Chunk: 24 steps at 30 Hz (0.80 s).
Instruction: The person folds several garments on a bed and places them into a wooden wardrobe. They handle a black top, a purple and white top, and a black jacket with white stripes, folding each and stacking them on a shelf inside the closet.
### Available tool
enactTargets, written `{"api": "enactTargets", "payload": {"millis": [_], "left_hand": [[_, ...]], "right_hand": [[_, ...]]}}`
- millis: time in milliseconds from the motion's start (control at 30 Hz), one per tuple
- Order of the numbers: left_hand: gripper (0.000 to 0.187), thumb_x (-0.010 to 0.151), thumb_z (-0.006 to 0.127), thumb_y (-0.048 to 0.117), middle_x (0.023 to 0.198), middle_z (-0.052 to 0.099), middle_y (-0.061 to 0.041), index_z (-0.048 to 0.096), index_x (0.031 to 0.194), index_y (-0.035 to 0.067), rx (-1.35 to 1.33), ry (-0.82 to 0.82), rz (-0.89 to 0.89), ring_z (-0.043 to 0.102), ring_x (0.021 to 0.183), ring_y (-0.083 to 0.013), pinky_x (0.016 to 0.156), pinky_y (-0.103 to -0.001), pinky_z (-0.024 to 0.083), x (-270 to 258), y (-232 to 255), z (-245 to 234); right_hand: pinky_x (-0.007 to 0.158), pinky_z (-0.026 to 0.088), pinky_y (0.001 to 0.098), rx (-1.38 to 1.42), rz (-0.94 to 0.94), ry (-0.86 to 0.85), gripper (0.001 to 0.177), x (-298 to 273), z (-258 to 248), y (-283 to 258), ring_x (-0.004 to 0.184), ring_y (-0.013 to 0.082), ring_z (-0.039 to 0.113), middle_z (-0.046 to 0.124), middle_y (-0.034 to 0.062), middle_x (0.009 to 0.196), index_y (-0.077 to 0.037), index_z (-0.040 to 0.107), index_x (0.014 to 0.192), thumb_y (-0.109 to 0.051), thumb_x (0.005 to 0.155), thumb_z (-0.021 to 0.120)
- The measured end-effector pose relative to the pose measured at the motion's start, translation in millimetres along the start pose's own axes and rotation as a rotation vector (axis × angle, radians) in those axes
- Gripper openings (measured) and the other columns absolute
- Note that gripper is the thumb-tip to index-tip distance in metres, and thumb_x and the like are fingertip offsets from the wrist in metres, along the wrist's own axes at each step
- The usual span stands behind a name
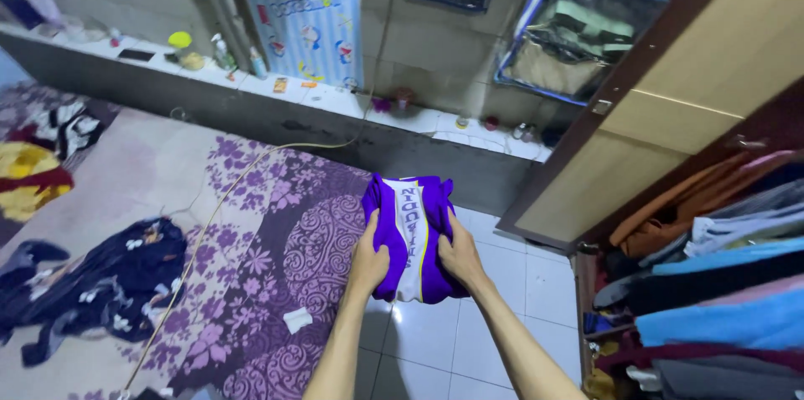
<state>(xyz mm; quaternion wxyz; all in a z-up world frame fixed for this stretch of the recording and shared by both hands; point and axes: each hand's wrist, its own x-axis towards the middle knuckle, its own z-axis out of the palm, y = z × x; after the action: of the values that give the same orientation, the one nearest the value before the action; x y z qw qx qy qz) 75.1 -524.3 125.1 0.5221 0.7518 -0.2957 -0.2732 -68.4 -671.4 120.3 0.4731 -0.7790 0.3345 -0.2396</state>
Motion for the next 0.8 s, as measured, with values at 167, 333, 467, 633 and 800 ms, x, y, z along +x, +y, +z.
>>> {"api": "enactTargets", "payload": {"millis": [167, 333, 467, 633, 800], "left_hand": [[0.08, 0.081, 0.048, -0.002, 0.155, 0.04, -0.03, 0.038, 0.159, 0.011, -0.002, -0.059, 0.057, 0.035, 0.146, -0.0423, 0.121, -0.05, 0.031, 6.9, 6.4, 10.7], [0.08, 0.081, 0.047, -0.002, 0.156, 0.04, -0.029, 0.036, 0.159, 0.011, -0.034, -0.125, 0.093, 0.035, 0.146, -0.042, 0.121, -0.05, 0.031, 27.0, -2.9, 31.4], [0.08, 0.081, 0.047, -0.003, 0.155, 0.041, -0.028, 0.039, 0.159, 0.013, -0.037, -0.198, 0.089, 0.036, 0.146, -0.0399, 0.121, -0.049, 0.031, 37.0, 0.4, 40.4], [0.082, 0.08, 0.046, -0.003, 0.155, 0.041, -0.029, 0.037, 0.16, 0.015, -0.01, -0.31, 0.133, 0.035, 0.146, -0.0411, 0.122, -0.051, 0.03, 61.8, 10.2, 54.1], [0.082, 0.081, 0.045, -0.005, 0.155, 0.041, -0.03, 0.035, 0.16, 0.013, -0.01, -0.395, 0.168, 0.034, 0.146, -0.0428, 0.122, -0.053, 0.028, 82.5, 19.6, 64.3]], "right_hand": [[0.121, 0.033, 0.0505, -0.018, 0.035, 0.055, 0.072, -6.2, -12.6, -2.1, 0.144, 0.0381, 0.041, 0.048, 0.0256, 0.153, -0.002, 0.041, 0.156, 0.001, 0.084, 0.048], [0.121, 0.032, 0.0528, -0.021, 0.045, 0.11, 0.07, -4.8, -27.8, -5.3, 0.144, 0.0417, 0.039, 0.046, 0.03, 0.152, 0.001, 0.04, 0.155, 0.001, 0.085, 0.047], [0.121, 0.032, 0.0533, -0.046, 0.099, 0.158, 0.069, -4.5, -36.1, 10.4, 0.143, 0.0425, 0.04, 0.046, 0.0323, 0.151, 0.003, 0.039, 0.155, 0.0, 0.086, 0.049], [0.122, 0.031, 0.051, -0.053, 0.136, 0.229, 0.068, 3.7, -51.8, 21.9, 0.144, 0.0406, 0.04, 0.046, 0.0306, 0.152, 0.003, 0.04, 0.154, -0.001, 0.087, 0.05], [0.122, 0.031, 0.0506, -0.047, 0.171, 0.296, 0.068, 9.6, -59.9, 24.9, 0.145, 0.0398, 0.039, 0.045, 0.0306, 0.152, 0.003, 0.038, 0.155, -0.002, 0.088, 0.05]]}}
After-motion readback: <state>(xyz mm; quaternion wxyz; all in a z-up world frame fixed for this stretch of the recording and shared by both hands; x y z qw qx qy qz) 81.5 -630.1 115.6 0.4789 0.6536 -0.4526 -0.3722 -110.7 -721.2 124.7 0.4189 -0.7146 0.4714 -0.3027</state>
